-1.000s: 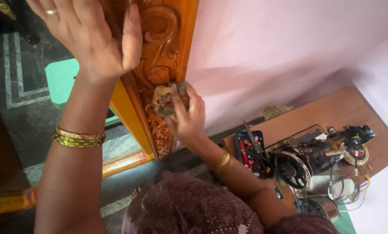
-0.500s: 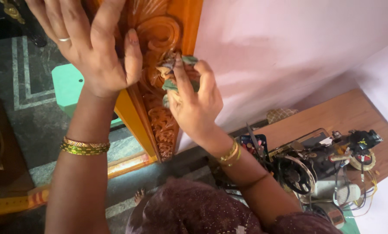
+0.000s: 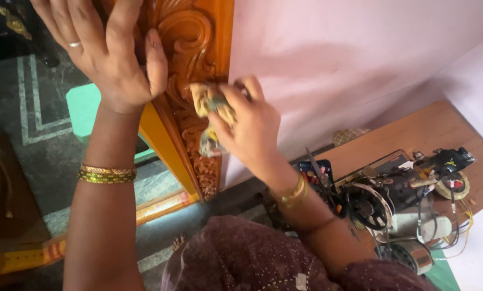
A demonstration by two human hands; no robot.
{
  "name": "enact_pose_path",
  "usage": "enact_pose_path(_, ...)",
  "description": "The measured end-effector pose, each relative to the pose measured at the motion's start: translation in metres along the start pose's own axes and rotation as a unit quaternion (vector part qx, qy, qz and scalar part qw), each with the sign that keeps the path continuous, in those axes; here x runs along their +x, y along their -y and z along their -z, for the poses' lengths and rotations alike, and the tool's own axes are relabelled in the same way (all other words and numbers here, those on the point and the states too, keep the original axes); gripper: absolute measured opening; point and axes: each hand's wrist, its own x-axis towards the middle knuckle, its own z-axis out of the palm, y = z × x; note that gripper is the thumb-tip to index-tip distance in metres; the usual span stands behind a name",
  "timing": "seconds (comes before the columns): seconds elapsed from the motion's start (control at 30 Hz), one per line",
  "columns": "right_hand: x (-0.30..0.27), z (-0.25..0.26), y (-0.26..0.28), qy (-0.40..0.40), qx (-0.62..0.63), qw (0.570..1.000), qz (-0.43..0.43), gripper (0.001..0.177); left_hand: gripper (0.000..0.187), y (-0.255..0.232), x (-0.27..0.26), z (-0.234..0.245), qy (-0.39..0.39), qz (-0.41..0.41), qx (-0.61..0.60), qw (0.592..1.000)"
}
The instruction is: The person wipes a carved wooden door frame with a cloth, focusing on the intricate details and edges. The task involves moving the cloth along the surface to remove dust or dirt.
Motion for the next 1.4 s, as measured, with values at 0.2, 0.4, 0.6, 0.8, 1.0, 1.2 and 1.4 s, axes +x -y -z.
enact_pose_path(0.2,-0.026,-0.011,-0.036,-0.028,0.117,0.993,-0.01,0.032,0.055,0.004,0.005,-0.004,-0.037,-0.032,-0.013,0.999)
enact_pose_path(0.4,-0.015,-0.008,-0.028,-0.181,0.061,0.98,0.046,0.04,0.054,-0.004,0.003,0.003,-0.013,0.003,-0.027,1.0)
enact_pose_path(0.6,0.023,-0.033,-0.014,-0.269,0.05,0.955,0.117,0.046,0.051,-0.013,0.005,0.013,0.021,0.037,-0.015,0.999)
enact_pose_path(0.8,0.016,-0.05,0.007,-0.213,-0.108,0.967,0.093,0.058,0.05,-0.015,0.016,0.014,-0.005,0.031,-0.047,0.998)
enact_pose_path(1.0,0.005,-0.035,0.019,-0.145,-0.124,0.98,0.049,0.057,0.049,-0.016,0.003,0.013,0.028,0.056,-0.015,0.998)
enact_pose_path(1.2,0.003,-0.025,0.015,-0.123,-0.053,0.991,0.016,0.051,0.048,-0.02,0.004,0.017,0.054,0.073,-0.021,0.996)
enact_pose_path(1.4,-0.006,-0.028,-0.007,-0.114,0.059,0.992,0.016,0.049,0.05,-0.031,0.0,0.028,0.109,0.104,-0.006,0.989)
